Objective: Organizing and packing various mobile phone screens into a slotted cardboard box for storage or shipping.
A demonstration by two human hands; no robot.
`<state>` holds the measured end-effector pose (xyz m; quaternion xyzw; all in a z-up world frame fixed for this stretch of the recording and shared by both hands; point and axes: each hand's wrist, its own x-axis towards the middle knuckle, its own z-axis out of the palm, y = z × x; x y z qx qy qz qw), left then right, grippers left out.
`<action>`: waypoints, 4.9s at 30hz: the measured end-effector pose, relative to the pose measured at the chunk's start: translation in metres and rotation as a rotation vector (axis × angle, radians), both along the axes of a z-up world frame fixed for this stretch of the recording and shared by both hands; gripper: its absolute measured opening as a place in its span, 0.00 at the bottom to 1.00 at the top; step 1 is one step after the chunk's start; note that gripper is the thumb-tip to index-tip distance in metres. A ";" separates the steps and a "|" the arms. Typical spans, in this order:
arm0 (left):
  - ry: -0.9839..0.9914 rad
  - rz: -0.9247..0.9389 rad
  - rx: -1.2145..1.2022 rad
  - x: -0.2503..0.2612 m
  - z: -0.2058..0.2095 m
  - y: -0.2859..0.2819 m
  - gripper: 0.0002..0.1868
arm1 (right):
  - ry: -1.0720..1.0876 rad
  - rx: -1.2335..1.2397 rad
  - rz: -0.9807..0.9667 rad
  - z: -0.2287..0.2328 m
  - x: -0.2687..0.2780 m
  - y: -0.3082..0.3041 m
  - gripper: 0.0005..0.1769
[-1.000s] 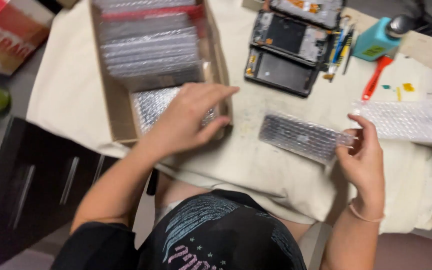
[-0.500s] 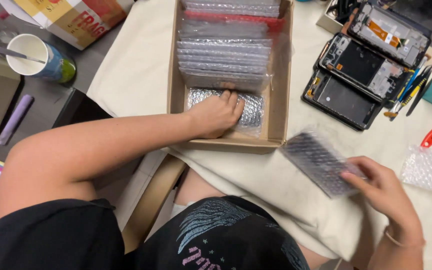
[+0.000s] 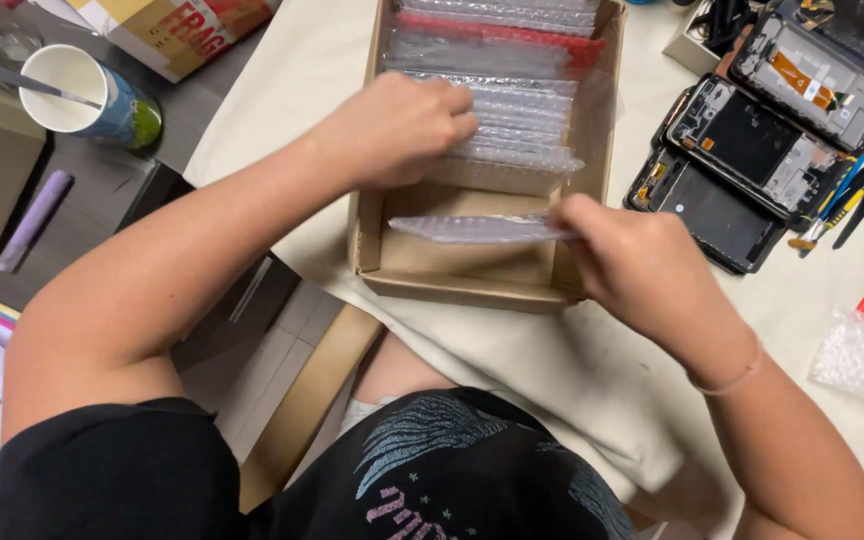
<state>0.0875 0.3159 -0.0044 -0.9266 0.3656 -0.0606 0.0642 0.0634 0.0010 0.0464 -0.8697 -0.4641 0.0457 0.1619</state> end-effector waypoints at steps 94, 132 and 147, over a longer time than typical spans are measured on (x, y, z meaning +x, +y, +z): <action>1.662 0.322 -2.427 -0.105 -0.039 -0.337 0.15 | -0.745 0.647 -0.610 -0.100 -0.106 -0.201 0.13; 0.479 -0.166 0.022 -0.051 -0.067 -0.452 0.81 | -0.197 1.496 -1.724 -0.078 -0.199 -0.387 0.11; 0.603 -0.351 -0.568 -0.046 -0.043 -0.442 0.54 | -0.061 1.671 -1.452 -0.137 -0.203 -0.390 0.13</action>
